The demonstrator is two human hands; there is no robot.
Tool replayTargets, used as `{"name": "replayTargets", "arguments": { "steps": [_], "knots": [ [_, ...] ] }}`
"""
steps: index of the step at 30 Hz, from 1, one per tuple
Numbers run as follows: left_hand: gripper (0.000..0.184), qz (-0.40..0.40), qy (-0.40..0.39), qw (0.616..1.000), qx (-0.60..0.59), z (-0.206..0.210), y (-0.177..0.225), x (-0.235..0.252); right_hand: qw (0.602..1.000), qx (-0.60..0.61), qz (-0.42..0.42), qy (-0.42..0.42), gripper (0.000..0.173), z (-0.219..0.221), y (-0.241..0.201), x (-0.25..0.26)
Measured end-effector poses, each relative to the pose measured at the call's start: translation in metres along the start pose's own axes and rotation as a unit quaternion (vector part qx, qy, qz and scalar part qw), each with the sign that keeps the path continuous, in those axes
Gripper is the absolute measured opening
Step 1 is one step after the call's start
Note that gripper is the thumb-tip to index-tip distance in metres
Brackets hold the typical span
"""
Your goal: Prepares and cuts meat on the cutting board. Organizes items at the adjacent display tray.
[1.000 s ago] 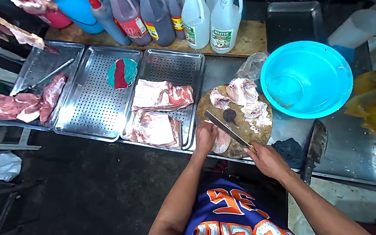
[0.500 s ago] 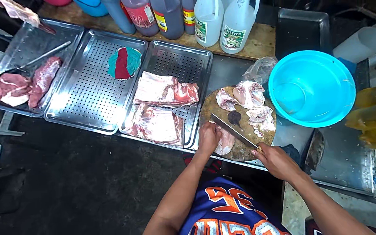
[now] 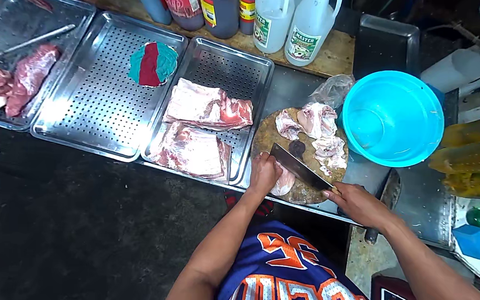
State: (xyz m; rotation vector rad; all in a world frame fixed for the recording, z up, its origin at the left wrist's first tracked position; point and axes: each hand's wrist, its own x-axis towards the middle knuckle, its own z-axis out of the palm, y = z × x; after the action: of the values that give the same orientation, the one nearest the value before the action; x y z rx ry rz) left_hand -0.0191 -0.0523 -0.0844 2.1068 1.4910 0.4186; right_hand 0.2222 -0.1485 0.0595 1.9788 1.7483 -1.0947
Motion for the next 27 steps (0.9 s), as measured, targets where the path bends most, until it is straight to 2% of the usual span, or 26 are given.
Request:
{"name": "replayTargets", "arguments": {
  "steps": [4, 9, 15, 19, 22, 25, 27],
  "knots": [
    [0.019, 0.018, 0.033, 0.999, -0.015, 0.005, -0.005, -0.002, 1.000, 0.002, 0.022, -0.017, 0.046, 0.002, -0.018, 0.004],
    [0.017, 0.032, 0.051, 0.997, -0.048, 0.007, -0.010, -0.007, 0.992, 0.071, 0.043, -0.096, 0.049, -0.013, 0.001, -0.017],
    [0.013, 0.078, 0.086, 0.991, -0.061, 0.013, -0.022, -0.011, 0.988, 0.092, 0.057, -0.110, 0.049, -0.011, -0.019, -0.006],
    [0.012, 0.078, 0.113, 0.986, -0.097, 0.017, -0.026, -0.018, 0.983, 0.105, 0.062, -0.137, 0.048, -0.021, 0.000, -0.028],
    [0.015, 0.082, 0.095, 0.981, -0.149, 0.014, -0.037, -0.022, 0.984, 0.153, 0.052, -0.076, 0.045, -0.015, 0.022, -0.047],
    [0.022, 0.080, 0.045, 0.982, -0.167, -0.004, -0.039, -0.033, 0.969, 0.243, 0.036, 0.027, 0.045, 0.007, 0.037, -0.054],
    [0.020, 0.075, 0.064, 0.982, -0.162, -0.020, -0.034, -0.040, 0.958, 0.264, 0.048, 0.104, 0.044, 0.024, 0.045, -0.057]
  ]
}}
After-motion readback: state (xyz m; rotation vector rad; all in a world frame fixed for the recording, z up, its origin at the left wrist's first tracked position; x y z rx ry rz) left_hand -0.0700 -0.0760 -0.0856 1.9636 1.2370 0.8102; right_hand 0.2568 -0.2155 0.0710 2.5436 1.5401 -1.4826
